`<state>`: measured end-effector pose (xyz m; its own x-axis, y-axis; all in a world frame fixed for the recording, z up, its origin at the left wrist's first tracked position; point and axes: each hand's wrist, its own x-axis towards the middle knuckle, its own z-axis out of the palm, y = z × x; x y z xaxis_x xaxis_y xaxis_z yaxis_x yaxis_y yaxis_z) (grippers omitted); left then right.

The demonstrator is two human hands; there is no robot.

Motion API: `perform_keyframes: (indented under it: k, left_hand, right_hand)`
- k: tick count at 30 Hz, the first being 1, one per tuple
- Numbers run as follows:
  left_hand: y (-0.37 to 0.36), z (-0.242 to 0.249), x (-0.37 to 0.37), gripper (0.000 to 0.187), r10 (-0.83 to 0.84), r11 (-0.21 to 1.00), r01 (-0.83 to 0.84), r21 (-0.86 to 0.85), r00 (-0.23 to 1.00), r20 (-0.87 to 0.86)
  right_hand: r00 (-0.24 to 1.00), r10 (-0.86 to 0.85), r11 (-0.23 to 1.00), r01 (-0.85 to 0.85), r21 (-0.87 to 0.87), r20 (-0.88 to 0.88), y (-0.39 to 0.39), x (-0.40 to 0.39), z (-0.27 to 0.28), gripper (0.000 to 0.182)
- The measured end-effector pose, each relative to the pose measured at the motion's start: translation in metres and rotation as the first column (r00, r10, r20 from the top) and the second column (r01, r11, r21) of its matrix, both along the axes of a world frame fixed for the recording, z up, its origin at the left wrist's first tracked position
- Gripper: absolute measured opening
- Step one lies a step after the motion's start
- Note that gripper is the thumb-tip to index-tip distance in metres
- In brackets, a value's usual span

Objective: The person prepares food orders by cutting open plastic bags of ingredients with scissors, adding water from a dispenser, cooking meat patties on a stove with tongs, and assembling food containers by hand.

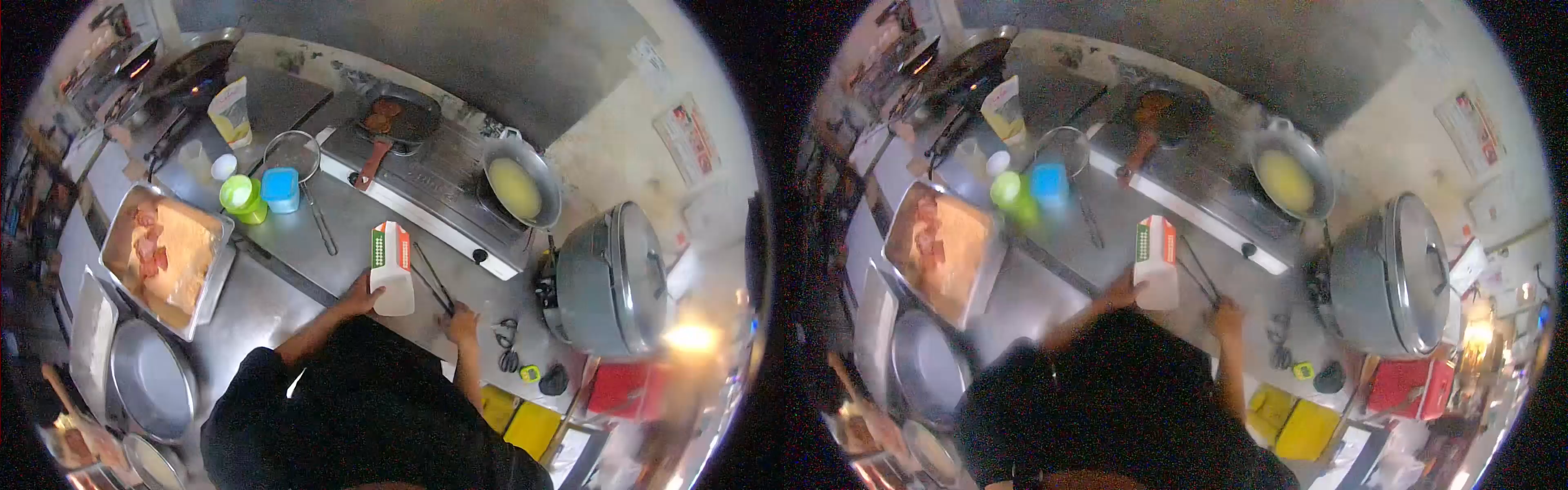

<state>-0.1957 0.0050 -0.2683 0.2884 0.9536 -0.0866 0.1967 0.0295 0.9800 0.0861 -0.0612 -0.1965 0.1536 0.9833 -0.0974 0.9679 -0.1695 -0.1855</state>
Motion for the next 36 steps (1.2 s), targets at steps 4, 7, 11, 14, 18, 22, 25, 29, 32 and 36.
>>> perform_keyframes:
  k: [4, 7, 11, 14, 18, 22, 25, 29, 32, 36]
  left_hand:
    - [0.013, -0.01, -0.012, 0.079, 0.142, 0.981, -0.052, 0.187, 0.85, -0.507]
    - [0.049, 0.063, -0.028, 0.082, 0.402, 0.876, -0.179, 0.449, 0.786, -0.47]
    - [0.158, 0.047, -0.061, 0.061, 0.519, 0.84, -0.513, 0.179, 0.854, 0.011]
    - [0.194, 0.087, -0.073, 0.055, 0.477, 0.872, -0.367, -0.324, 0.784, 0.398]
    - [0.217, 0.105, -0.072, 0.053, 0.449, 0.739, 0.299, -0.604, 0.45, 0.772]
    - [0.233, 0.089, -0.06, 0.042, 0.443, 0.695, 0.507, -0.509, 0.255, 0.859]
    - [0.235, 0.089, -0.053, 0.035, 0.377, 0.719, 0.546, -0.429, 0.213, 0.902]
    - [0.227, 0.101, -0.046, 0.021, 0.386, 0.735, 0.478, -0.481, 0.288, 0.876]
    - [0.239, 0.085, -0.046, 0.017, 0.415, 0.72, 0.48, -0.501, 0.281, 0.865]
    - [0.233, 0.099, -0.045, 0.02, 0.46, 0.707, 0.399, -0.584, 0.368, 0.808]
  right_hand:
    - [0.998, 0.017, 0.997, -0.022, 0.078, 0.064, -0.033, -0.006, -0.021, 0.054]
    - [1.0, 0.027, 0.985, -0.027, 0.173, 0.001, -0.039, 0.006, -0.06, 0.047]
    - [0.99, -0.067, 0.978, 0.091, 0.186, -0.127, -0.035, -0.016, -0.044, 0.041]
    - [0.944, -0.198, 0.972, 0.224, 0.071, -0.263, -0.03, -0.032, -0.016, 0.034]
    - [0.878, -0.305, 0.942, 0.336, 0.021, -0.367, -0.032, -0.034, 0.021, 0.035]
    - [0.936, -0.068, 0.899, 0.208, 0.386, -0.345, 0.003, -0.026, 0.054, 0.033]
    - [0.923, 0.115, 0.903, 0.057, 0.426, -0.367, 0.073, -0.052, 0.14, 0.03]
    - [0.957, 0.284, 0.815, -0.211, 0.539, -0.055, 0.203, -0.064, 0.161, 0.034]
    - [0.957, 0.284, 0.918, -0.29, 0.271, 0.062, 0.298, -0.081, 0.152, 0.034]
    - [0.889, 0.37, 0.864, -0.436, 0.253, 0.27, 0.345, -0.118, 0.151, 0.03]
